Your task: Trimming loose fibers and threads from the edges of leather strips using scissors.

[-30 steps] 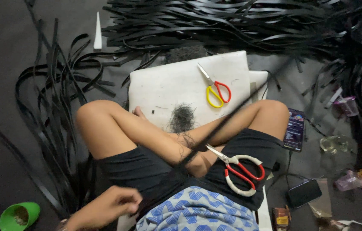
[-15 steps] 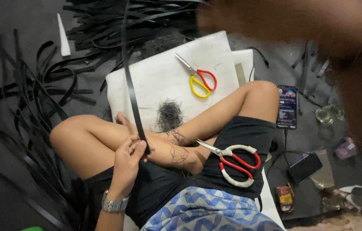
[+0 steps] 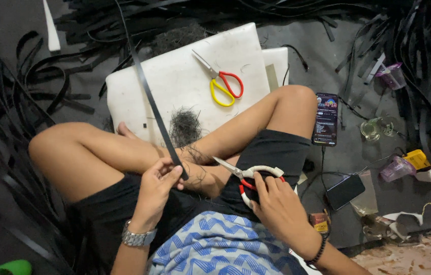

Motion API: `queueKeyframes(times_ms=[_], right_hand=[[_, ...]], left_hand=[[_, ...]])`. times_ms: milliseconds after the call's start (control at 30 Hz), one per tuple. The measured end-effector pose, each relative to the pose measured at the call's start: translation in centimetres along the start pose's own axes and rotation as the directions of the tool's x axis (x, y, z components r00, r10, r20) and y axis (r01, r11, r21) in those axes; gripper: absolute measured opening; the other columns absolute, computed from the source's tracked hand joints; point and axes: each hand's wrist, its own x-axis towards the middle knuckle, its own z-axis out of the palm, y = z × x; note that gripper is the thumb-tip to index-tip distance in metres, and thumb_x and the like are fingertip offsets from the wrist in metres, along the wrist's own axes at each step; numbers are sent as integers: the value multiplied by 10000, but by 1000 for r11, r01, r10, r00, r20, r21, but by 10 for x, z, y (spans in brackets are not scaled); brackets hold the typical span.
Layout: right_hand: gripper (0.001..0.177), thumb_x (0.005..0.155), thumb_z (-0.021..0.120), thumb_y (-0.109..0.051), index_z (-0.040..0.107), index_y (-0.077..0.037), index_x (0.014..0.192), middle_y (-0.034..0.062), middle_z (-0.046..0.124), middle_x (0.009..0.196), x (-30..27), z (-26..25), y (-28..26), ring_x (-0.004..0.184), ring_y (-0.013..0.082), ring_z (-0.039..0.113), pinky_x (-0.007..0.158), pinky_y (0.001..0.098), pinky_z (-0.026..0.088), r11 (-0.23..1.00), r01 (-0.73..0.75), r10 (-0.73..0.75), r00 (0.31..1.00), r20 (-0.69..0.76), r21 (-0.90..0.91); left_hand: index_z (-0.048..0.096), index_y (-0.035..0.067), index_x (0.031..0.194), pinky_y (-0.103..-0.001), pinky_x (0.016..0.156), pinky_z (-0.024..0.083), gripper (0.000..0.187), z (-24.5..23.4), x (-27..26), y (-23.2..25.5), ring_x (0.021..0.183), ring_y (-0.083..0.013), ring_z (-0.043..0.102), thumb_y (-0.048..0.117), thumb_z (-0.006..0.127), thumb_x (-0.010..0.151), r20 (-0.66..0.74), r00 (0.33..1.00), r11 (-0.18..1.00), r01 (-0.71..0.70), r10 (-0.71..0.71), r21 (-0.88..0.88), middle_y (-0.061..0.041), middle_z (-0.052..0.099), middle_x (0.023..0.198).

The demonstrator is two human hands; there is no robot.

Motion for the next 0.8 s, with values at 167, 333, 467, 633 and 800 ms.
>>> queueKeyframes(times_ms=[167,333,467,633,800], right_hand=[[540,732,736,-227,538,-92,1216,113,672,860,15,4,12,715,312,667,610,424,518,979,-88,89,996,4,182],[701,722,739,-244,502,-177,1379,23,723,684,24,-31,9,545,197,697,506,324,512,819,-315,222,945,242,480],[708,723,776,-71,545,-109,1391,25,703,741,13,-24,-3,592,106,593,518,251,442,258,-214,62,977,205,942],[453,734,874,-42,683,-61,1145,-10,668,719,14,-9,-25,596,78,570,589,224,449,40,-234,-53,970,236,971],[338,798,854,-249,707,-38,1017,14,645,590,22,-19,-47,450,100,514,422,242,416,460,52,-21,999,-48,887]], left_hand=[[548,-50,1250,-270,636,549,320,18,-10,-7,737,-164,616,-31,623,940,50,999,999,8,-5,-45,-142,653,952],[451,-49,1373,-290,655,571,499,18,-20,-6,732,-169,628,-17,650,916,51,999,998,-8,11,-65,-154,659,950],[386,-20,1472,-318,716,587,661,18,-30,0,877,-207,635,-85,642,866,7,999,998,-36,36,-52,-175,640,1049],[367,-18,1500,-330,752,591,691,20,-38,10,916,-214,634,-32,646,868,-45,996,996,-84,83,-21,-190,632,1131],[330,-21,1476,-348,746,609,673,25,-47,11,920,-235,633,-96,620,873,-41,983,982,-182,180,-56,-199,592,1091]])
